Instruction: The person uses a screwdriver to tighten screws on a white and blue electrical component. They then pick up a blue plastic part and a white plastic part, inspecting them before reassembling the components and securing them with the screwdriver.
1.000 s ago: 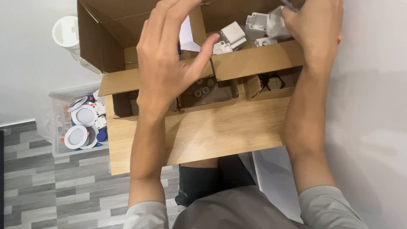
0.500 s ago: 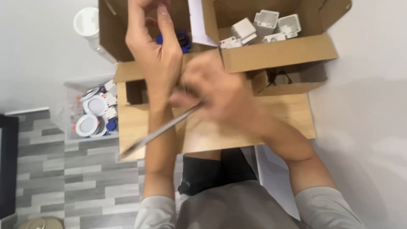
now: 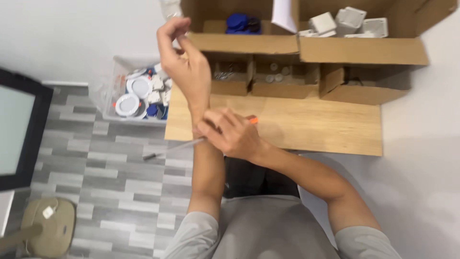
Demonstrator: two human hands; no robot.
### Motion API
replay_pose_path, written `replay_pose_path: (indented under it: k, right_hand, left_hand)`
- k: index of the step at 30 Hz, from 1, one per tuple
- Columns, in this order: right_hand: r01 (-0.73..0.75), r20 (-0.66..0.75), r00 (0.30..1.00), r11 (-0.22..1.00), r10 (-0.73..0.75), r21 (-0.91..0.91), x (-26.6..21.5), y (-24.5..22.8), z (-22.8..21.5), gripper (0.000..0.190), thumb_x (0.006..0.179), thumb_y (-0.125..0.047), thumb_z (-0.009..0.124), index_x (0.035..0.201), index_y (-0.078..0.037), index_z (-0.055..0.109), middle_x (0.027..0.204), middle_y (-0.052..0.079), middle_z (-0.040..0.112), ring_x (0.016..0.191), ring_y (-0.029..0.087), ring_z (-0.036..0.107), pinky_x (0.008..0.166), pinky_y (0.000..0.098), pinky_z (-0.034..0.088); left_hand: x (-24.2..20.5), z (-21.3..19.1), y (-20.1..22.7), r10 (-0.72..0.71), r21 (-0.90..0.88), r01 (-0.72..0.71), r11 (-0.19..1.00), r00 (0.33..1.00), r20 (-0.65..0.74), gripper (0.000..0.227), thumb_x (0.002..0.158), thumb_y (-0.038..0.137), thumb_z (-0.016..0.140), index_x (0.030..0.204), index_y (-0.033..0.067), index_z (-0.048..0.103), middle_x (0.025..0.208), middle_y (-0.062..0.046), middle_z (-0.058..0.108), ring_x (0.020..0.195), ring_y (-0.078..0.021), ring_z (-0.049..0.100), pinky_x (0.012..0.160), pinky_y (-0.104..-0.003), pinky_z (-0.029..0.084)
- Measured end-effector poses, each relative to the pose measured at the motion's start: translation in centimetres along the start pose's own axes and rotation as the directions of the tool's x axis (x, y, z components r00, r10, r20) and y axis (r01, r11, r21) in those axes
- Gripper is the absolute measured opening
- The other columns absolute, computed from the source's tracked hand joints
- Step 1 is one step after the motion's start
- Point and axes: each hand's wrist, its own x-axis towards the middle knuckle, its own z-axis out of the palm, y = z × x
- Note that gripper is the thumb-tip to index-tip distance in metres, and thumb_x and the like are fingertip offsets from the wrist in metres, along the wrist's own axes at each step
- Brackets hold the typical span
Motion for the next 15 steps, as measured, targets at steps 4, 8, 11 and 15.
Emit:
replay_pose_path:
  k: [4, 8, 11, 15]
  right_hand:
    - [0.012, 0.154, 0.987, 0.968, -0.052, 0.250, -3.3, -2.6, 0.3, 0.030, 0.111, -0.030, 0.074, 0.089, -0.013, 0.064, 0.091, 0.001, 0.056, 0.073, 0.017, 0.055, 0.064, 0.0253, 0.043]
    - [-0.213, 0.365, 0.928, 0.914, 0.078, 0.346, -11.1, 0.7, -1.4, 0.026, 0.095, -0.025, 0.092, 0.112, -0.010, 0.079, 0.110, 0.005, 0.082, 0.098, 0.022, 0.081, 0.083, 0.0360, 0.065]
    - [-0.464, 0.442, 0.811, 0.881, 0.384, 0.086, -13.5, 3.9, -4.8, 0.025, 0.096, -0.036, 0.093, 0.105, -0.016, 0.080, 0.111, -0.003, 0.082, 0.094, 0.011, 0.077, 0.071, 0.0259, 0.052]
    - [-0.242, 0.391, 0.846, 0.914, 0.363, -0.326, -19.5, 8.4, -5.9, 0.008, 0.119, -0.013, 0.092, 0.117, -0.019, 0.086, 0.104, -0.001, 0.078, 0.091, 0.017, 0.074, 0.076, 0.0321, 0.053]
  left_hand:
    - [1.0, -3.5, -1.4, 0.085, 0.043, -0.084, 0.996, 0.996, -0.024, 0.028, 0.109, -0.003, 0.048, 0.117, 0.0167, 0.067, 0.116, 0.003, 0.072, 0.110, -0.0188, 0.071, 0.087, -0.033, 0.049]
    - [3.4, -9.0, -5.5, 0.120, 0.115, -0.117, 0.986, 0.993, -0.015, 0.024, 0.111, 0.001, 0.050, 0.117, 0.0172, 0.067, 0.116, 0.004, 0.072, 0.109, -0.0181, 0.068, 0.087, -0.035, 0.049]
    - [4.9, -12.7, -12.6, 0.126, 0.229, -0.135, 0.964, 0.991, 0.055, 0.014, 0.105, 0.007, 0.054, 0.111, 0.0141, 0.064, 0.104, -0.002, 0.067, 0.100, -0.0236, 0.064, 0.083, -0.039, 0.046]
    - [4.1, -14.7, -28.0, -0.025, 0.320, -0.033, 0.947, 0.984, 0.176, 0.006, 0.102, 0.012, 0.064, 0.108, 0.0102, 0.064, 0.100, -0.007, 0.069, 0.089, -0.0243, 0.066, 0.084, -0.040, 0.051]
